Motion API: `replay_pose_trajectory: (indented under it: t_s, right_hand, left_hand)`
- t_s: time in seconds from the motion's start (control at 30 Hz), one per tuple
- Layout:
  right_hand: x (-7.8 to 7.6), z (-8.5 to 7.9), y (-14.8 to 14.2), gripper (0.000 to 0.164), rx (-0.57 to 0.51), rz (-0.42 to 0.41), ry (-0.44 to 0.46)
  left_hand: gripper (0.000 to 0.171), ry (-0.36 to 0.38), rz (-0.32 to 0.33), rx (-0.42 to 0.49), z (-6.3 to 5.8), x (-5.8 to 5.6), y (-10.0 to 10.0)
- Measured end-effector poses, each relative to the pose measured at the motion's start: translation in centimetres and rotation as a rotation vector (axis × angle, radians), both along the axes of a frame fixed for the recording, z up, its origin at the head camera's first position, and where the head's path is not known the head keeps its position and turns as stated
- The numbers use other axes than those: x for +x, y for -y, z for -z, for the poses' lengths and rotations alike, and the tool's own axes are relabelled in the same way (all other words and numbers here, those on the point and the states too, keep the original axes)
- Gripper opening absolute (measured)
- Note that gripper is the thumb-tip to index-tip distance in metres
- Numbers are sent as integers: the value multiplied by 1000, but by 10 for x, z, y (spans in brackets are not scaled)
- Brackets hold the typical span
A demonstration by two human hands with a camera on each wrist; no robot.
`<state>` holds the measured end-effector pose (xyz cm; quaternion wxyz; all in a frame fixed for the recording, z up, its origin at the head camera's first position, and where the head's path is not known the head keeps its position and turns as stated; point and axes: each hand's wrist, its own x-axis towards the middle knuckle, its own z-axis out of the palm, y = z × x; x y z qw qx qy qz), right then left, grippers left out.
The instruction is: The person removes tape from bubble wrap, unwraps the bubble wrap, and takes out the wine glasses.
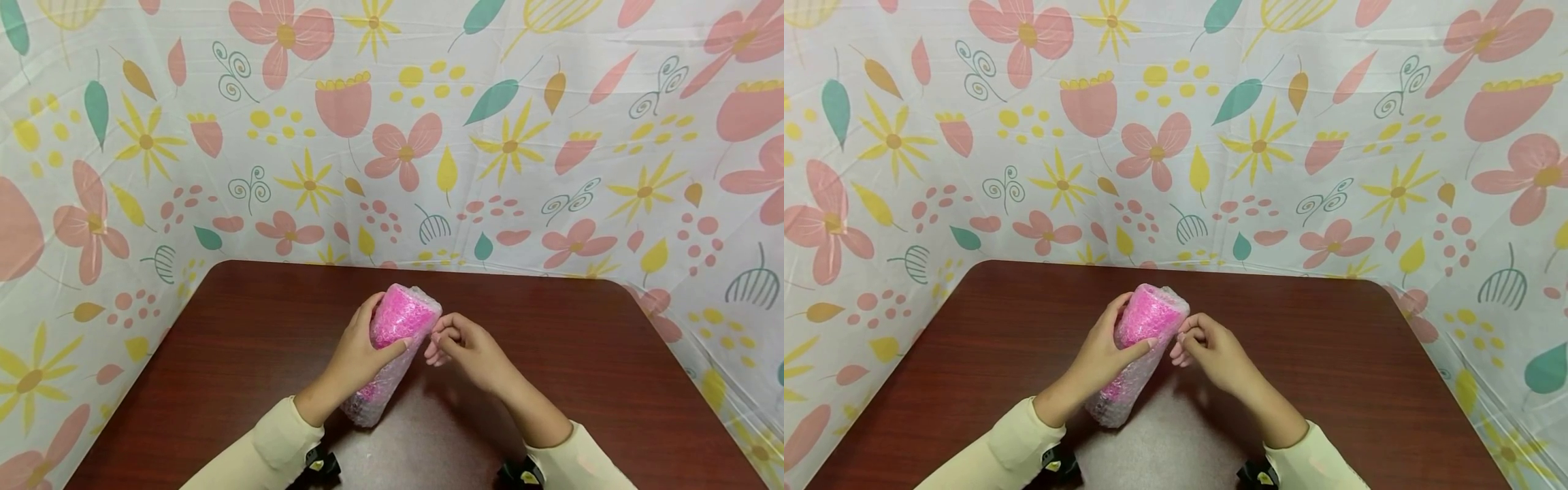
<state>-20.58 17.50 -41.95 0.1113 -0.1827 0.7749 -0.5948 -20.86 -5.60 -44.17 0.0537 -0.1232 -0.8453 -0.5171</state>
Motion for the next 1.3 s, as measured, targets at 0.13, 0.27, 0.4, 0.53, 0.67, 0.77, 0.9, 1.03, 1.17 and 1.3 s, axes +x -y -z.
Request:
replay_pose_trajectory:
  t_s: [0.13, 0.27, 0.4, 0.53, 0.67, 0.77, 0.9, 1.03, 1.17, 1.3]
  right_hand:
    - [0, -1, -2, 14, 20, -38, -35]
    - [1, -2, -2, 14, 22, -39, -40]
    - [2, -2, -1, 15, 35, -25, -36]
    - [3, -2, -1, 15, 55, -3, -37]
    - [2, 0, 1, 19, 89, 30, -42]
    - [1, 1, 2, 21, 117, 47, -51]
    - [1, 2, 3, 18, 130, 55, -55]
    - [1, 2, 4, 15, 121, 49, -53]
    - [2, 1, 4, 16, 82, 23, -45]
    - [2, 2, 4, 18, 59, 9, -48]
  left_hand:
    - [89, 1, 6, 4, 0, 1, 0]
    - [88, 2, 9, 8, 0, 1, 0]
    - [88, 2, 7, 10, 1, 1, 0]
    - [89, 3, 5, 10, 1, 2, -1]
    - [90, 1, 11, -5, 0, 2, -1]
    - [90, -5, 15, -20, 0, 3, -1]
    - [90, -5, 15, -22, 0, 3, -1]
    - [90, 0, 20, -18, 0, 3, -1]
    - [93, 6, 23, -15, 0, 2, -1]
    - [94, 15, 31, -12, -2, 1, 1]
